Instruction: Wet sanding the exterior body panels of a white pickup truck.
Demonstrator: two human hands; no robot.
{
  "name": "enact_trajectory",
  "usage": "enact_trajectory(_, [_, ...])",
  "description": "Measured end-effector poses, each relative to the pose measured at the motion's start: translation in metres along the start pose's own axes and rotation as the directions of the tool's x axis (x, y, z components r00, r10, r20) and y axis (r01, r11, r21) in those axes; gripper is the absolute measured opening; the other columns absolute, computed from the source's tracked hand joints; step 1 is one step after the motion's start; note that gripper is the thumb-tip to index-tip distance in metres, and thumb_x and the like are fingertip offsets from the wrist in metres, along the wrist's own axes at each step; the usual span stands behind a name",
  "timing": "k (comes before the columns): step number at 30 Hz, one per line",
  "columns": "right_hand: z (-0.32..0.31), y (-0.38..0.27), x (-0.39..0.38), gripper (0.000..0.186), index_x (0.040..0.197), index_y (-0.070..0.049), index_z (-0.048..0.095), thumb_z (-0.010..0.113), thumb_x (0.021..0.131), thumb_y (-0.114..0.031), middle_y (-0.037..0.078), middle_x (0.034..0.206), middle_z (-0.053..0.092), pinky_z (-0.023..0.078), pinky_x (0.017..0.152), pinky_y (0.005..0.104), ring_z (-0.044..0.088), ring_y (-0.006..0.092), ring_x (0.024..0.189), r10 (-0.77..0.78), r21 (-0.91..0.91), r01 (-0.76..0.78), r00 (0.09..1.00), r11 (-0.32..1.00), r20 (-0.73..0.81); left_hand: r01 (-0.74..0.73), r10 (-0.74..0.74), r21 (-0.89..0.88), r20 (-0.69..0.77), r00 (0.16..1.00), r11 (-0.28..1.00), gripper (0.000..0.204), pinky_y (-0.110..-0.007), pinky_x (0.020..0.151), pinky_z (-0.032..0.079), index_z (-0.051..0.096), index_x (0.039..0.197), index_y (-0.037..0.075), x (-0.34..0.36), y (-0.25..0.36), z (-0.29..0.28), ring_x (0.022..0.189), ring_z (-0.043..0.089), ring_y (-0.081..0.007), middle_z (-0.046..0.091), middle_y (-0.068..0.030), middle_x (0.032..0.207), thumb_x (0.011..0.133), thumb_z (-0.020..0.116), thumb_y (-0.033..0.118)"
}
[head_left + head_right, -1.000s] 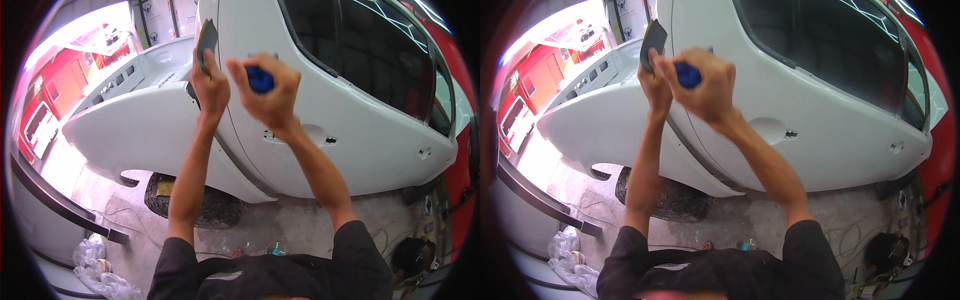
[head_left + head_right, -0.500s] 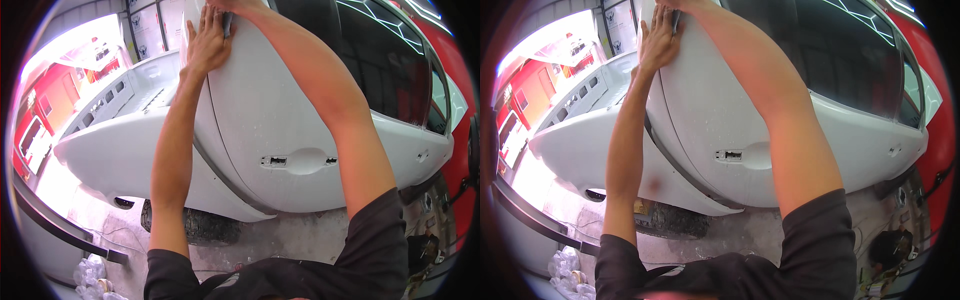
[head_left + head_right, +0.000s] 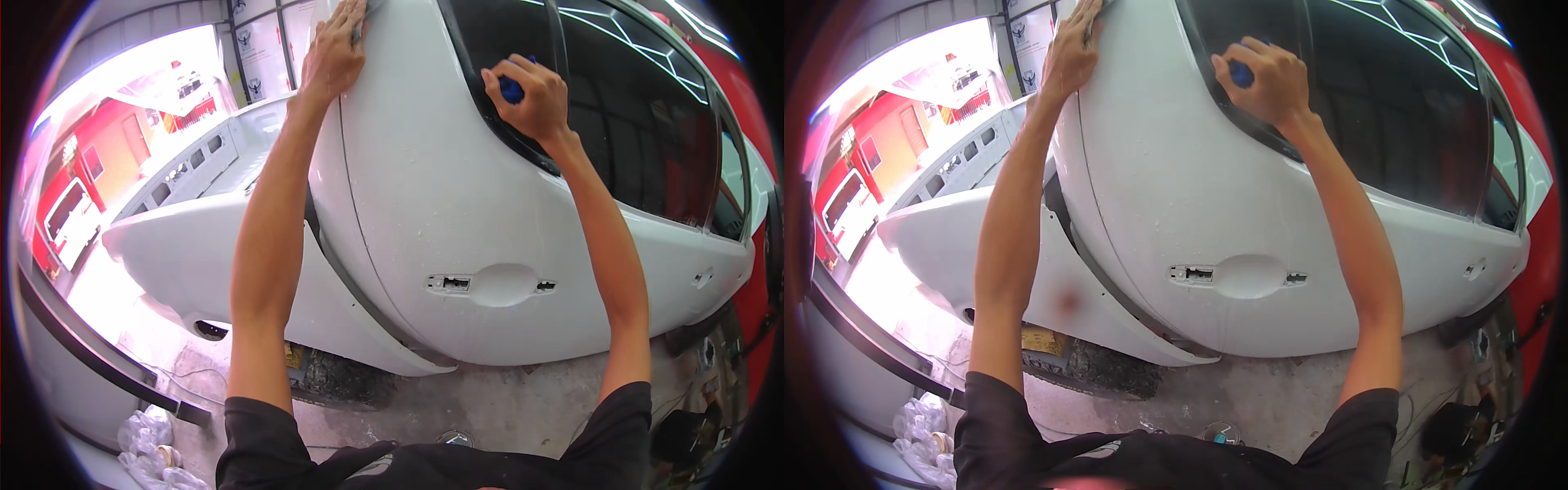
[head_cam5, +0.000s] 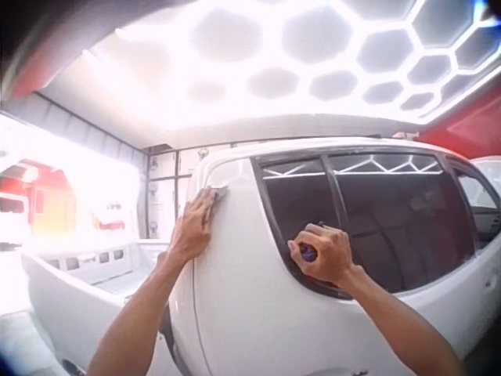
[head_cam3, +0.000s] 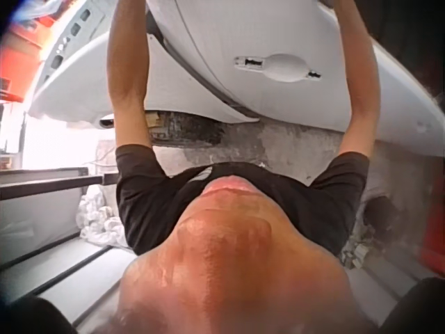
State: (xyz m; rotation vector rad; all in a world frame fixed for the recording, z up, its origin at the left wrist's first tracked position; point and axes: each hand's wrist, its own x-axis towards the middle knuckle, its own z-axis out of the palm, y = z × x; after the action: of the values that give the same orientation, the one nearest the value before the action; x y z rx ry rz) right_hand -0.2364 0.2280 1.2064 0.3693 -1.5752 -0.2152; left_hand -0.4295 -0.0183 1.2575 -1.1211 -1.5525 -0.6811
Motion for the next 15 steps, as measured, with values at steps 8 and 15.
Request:
enact_trajectory(8, [-0.004, -0.021, -0.031, 0.017, 0.073, -0.015, 0.068, 0.077, 0.085, -0.023, -0.001, 0.069, 0.062, 0.047, 0.05, 0.0323, 0.058, 0.0212, 0.055, 0.107, 0.075, -0.103, 0.993, 0.992, -0.042, -0.039, 0.056, 0.139, -0.122, 0.991, 0.99, 0.048, -0.044, 0.122, 0.034, 0.049, 0.151, 0.009, 0.019, -0.013, 0.003, 0.145, 0.042, -0.0358, 0.047, -0.0135, 0.157, 0.105, 0.048, 0.018])
enact_trajectory(15, [-0.012, -0.013, -0.042, 0.017, 0.073, -0.015, 0.069, 0.076, 0.085, -0.024, -0.001, 0.069, 0.063, 0.047, 0.05, 0.032, 0.057, 0.021, 0.055, 0.11, 0.051, -0.107, 0.992, 0.993, -0.062, -0.157, 0.17, 0.19, -0.054, 0.984, 0.969, 0.065, -0.043, 0.12, 0.038, 0.044, 0.151, -0.002, -0.017, 0.003, 0.007, 0.145, 0.042, -0.0375, 0.046, -0.021, 0.156, 0.086, 0.052, 0.001])
